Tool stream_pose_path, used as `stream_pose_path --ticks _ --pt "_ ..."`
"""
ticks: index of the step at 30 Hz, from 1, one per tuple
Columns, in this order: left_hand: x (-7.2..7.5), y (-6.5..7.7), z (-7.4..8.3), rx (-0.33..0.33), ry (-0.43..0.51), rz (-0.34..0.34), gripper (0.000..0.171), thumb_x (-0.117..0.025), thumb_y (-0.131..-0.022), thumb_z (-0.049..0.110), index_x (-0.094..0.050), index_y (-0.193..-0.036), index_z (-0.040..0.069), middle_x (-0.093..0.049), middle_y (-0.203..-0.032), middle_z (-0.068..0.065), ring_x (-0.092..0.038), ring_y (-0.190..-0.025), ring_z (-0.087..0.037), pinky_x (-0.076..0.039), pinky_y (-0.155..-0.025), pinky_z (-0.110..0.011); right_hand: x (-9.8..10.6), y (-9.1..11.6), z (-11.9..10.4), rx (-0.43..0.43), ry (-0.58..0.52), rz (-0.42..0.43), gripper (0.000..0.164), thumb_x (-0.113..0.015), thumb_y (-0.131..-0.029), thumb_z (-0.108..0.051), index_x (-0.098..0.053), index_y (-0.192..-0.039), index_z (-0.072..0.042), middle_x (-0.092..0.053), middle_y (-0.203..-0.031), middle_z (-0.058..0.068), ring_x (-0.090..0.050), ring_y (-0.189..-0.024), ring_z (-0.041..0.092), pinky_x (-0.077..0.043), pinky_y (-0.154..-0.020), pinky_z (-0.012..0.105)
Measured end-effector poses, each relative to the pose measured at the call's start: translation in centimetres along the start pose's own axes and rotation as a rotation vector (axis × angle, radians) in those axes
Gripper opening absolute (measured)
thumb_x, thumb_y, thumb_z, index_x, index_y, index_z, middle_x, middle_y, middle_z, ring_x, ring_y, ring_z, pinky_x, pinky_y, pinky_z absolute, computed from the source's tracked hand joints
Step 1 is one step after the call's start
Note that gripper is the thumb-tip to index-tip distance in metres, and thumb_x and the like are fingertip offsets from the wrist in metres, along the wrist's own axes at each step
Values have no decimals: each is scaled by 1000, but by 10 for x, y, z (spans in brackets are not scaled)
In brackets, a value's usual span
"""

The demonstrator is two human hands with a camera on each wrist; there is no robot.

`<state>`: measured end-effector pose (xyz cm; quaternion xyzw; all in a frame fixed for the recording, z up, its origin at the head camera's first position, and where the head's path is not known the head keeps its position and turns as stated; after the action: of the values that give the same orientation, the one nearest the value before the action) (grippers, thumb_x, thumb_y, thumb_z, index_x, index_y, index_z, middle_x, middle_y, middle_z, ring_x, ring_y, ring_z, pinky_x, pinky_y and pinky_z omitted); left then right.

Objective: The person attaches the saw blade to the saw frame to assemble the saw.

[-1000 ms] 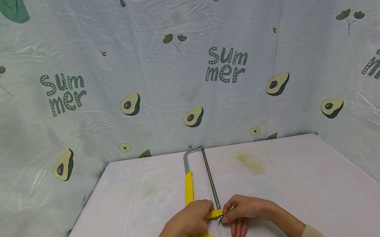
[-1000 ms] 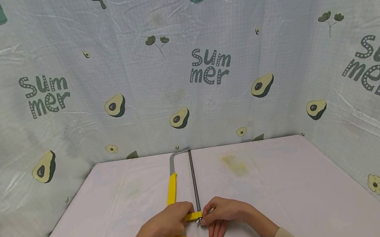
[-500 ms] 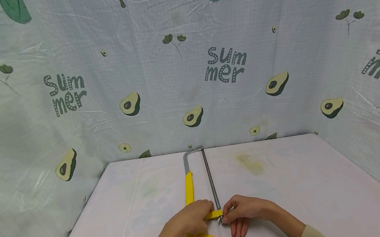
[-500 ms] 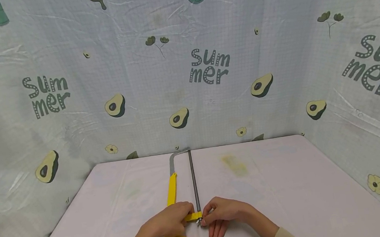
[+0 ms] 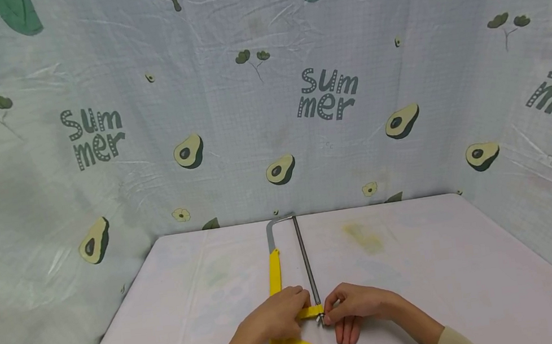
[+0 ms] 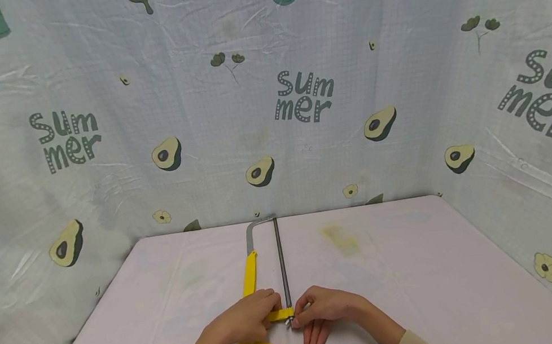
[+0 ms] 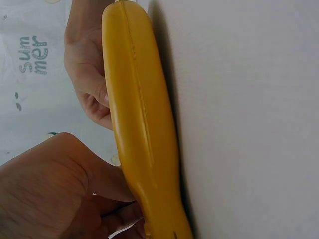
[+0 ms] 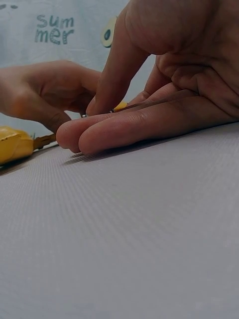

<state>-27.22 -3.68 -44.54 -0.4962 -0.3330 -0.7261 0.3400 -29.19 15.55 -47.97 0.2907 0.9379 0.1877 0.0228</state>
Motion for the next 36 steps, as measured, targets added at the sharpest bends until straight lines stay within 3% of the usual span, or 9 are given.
stream_pose_path --ticks 9,15,24,36 --pt "3 4 -2 -31 54 13 32 -79 -84 6 -60 -103 23 -53 -93 13 -48 -83 -4 -48 -82 -20 -1 0 0 9 4 12 20 -68 -97 -20 -68 -102 -1 -73 -70 5 -71 -55 10 -56 -53 23" --pt "5 3 -3 -58 39 20 28 -79 -87 8 -63 -104 23 -54 -94 13 -47 -85 -4 -49 -84 -20 0 -1 1 0 6 26 20 -68 -96 -21 -67 -102 -2 -73 -70 6 -71 -54 11 -56 -52 24" --pt "7 0 -4 -37 108 -2 26 -78 -86 7 -66 -104 20 -54 -93 12 -48 -82 -5 -47 -80 -20 1 -1 0 -11 6 31 19 -69 -96 -21 -66 -101 -3 -73 -70 6 -71 -55 11 -57 -52 24" --pt "7 1 -2 -19 97 0 26 -78 -85 7 -66 -103 21 -55 -92 12 -49 -83 -5 -48 -82 -22 0 0 0 -11 3 44 17 -68 -96 -19 -64 -102 -3 -73 -70 8 -71 -55 13 -57 -52 25"
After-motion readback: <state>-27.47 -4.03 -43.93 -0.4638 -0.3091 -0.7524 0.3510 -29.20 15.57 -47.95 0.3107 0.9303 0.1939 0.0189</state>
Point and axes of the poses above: each hand's wrist, its own y-axis away from the middle knuckle, its own x-axis out of the back of the hand, z = x × y, the point moved 3 cm from there along -y, towards the middle knuckle
